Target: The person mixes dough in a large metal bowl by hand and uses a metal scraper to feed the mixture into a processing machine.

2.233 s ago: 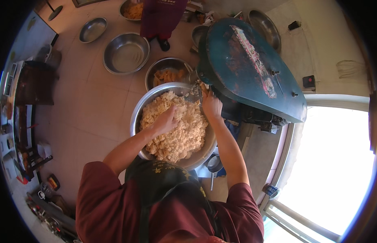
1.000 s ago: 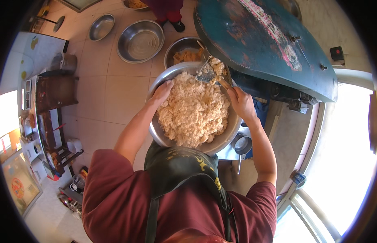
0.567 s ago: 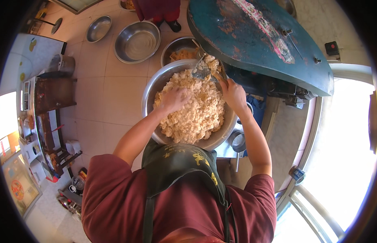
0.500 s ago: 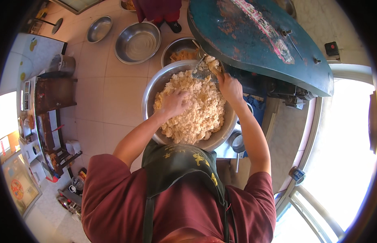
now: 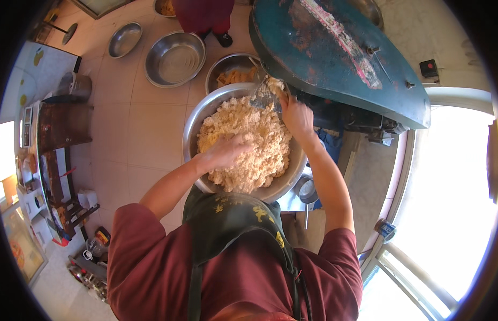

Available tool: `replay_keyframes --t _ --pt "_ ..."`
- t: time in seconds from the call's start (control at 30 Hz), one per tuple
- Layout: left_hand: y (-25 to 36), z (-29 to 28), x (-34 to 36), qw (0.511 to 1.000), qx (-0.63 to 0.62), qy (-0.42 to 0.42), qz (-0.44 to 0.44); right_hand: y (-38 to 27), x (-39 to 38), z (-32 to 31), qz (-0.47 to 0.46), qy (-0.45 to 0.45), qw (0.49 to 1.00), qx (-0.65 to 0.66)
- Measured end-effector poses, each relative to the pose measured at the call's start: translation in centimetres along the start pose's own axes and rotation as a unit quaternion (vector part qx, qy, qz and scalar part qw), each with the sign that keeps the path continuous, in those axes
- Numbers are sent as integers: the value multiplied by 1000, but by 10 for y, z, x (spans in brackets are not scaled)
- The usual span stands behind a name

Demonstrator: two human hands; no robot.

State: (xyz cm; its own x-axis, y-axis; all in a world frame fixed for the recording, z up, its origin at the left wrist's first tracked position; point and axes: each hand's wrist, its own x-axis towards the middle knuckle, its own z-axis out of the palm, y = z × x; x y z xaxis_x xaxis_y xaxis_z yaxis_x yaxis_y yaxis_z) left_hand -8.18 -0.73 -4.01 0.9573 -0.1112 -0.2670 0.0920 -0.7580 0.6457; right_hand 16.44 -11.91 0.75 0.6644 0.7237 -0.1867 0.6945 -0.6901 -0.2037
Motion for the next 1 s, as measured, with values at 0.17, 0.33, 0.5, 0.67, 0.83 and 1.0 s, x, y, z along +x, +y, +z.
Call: replay_keyframes --t 0.17,0.33,0.5,0.67,0.83,1.0 --pt "-2 10 13 996 -86 -4 27 18 19 32 3 30 999 -18" --pt "9 -11 6 979 -179 90 42 8 -1 33 -40 116 992 -9" --pt "26 -4 29 964 -240 113 18 12 41 37 -35 123 990 -52" --pt "26 -9 15 953 -252 164 33 -1 6 32 -78 129 988 -35" --pt "30 -10 37 955 -206 206 58 -7 32 21 -59 81 994 -41" --pt "20 -14 17 972 -96 214 -17 2 -6 13 -55 116 991 -41"
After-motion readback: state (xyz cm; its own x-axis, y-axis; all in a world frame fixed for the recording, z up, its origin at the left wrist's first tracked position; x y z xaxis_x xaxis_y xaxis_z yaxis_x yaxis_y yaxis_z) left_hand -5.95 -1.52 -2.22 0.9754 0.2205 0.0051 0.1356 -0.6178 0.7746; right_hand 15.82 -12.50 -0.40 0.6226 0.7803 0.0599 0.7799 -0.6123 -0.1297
